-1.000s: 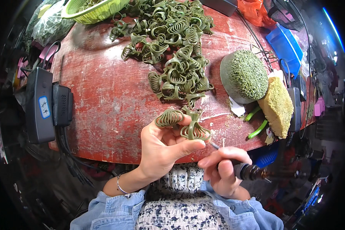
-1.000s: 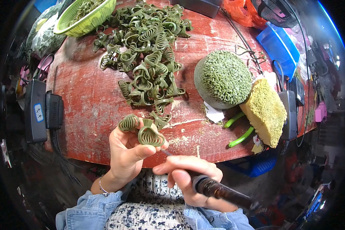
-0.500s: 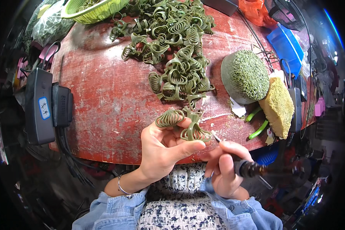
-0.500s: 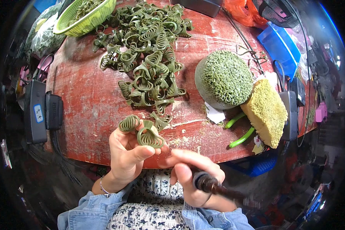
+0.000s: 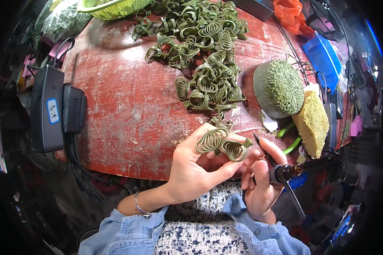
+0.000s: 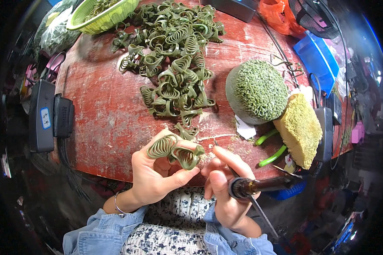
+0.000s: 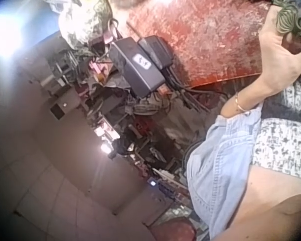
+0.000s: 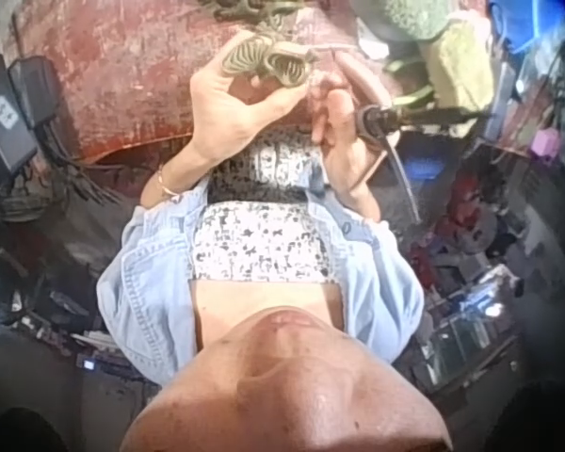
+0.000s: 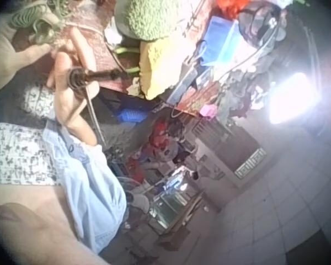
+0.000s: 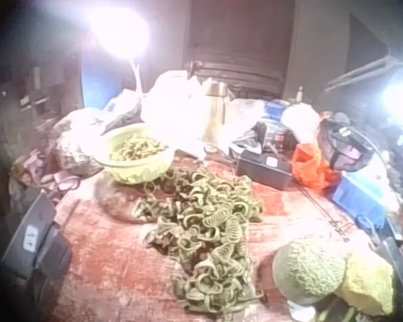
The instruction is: Using a heated tool to shape and seal folded ribbon ruffles for decorations.
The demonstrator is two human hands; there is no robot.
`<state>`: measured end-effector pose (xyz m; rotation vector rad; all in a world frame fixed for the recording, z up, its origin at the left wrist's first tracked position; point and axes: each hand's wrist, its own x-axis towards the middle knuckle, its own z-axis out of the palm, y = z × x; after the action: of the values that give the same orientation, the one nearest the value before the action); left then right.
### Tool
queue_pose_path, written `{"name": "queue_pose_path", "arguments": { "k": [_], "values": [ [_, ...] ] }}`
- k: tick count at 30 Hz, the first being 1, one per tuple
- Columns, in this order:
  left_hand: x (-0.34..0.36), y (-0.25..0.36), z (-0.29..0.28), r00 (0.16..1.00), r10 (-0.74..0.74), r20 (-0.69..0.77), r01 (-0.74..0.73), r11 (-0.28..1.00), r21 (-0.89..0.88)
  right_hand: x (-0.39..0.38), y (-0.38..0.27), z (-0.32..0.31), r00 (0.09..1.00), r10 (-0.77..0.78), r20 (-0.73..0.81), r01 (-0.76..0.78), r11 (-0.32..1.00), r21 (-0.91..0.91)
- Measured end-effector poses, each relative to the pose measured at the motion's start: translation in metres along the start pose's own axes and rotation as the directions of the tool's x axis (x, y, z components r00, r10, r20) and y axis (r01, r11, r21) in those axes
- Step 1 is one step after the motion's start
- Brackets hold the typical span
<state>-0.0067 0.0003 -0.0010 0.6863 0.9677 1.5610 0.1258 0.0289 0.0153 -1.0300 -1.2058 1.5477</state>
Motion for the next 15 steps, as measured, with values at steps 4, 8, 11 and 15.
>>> {"name": "queue_pose_path", "arguments": {
  "k": [4, 8, 11, 15],
  "values": [
    [-0.001, -0.006, -0.002, 0.999, 0.043, -0.023, -0.039, 0.991, 0.131, 0.007, -0.004, -0.002, 0.996, -0.015, 0.089, 0.026, 0.993, -0.118],
    [0.000, -0.011, 0.000, 0.995, 0.099, -0.034, -0.089, 0.970, 0.225, 0.005, -0.003, -0.004, 0.995, -0.050, 0.089, 0.067, 0.980, -0.190],
    [0.000, -0.015, -0.001, 0.987, 0.160, -0.032, -0.143, 0.943, 0.302, 0.005, 0.000, -0.007, 0.989, -0.114, 0.096, 0.133, 0.966, -0.222],
    [-0.004, -0.010, -0.002, 0.994, 0.097, -0.044, -0.077, 0.942, 0.327, 0.002, -0.003, -0.006, 0.991, -0.099, 0.089, 0.120, 0.953, -0.279]
  ]
}}
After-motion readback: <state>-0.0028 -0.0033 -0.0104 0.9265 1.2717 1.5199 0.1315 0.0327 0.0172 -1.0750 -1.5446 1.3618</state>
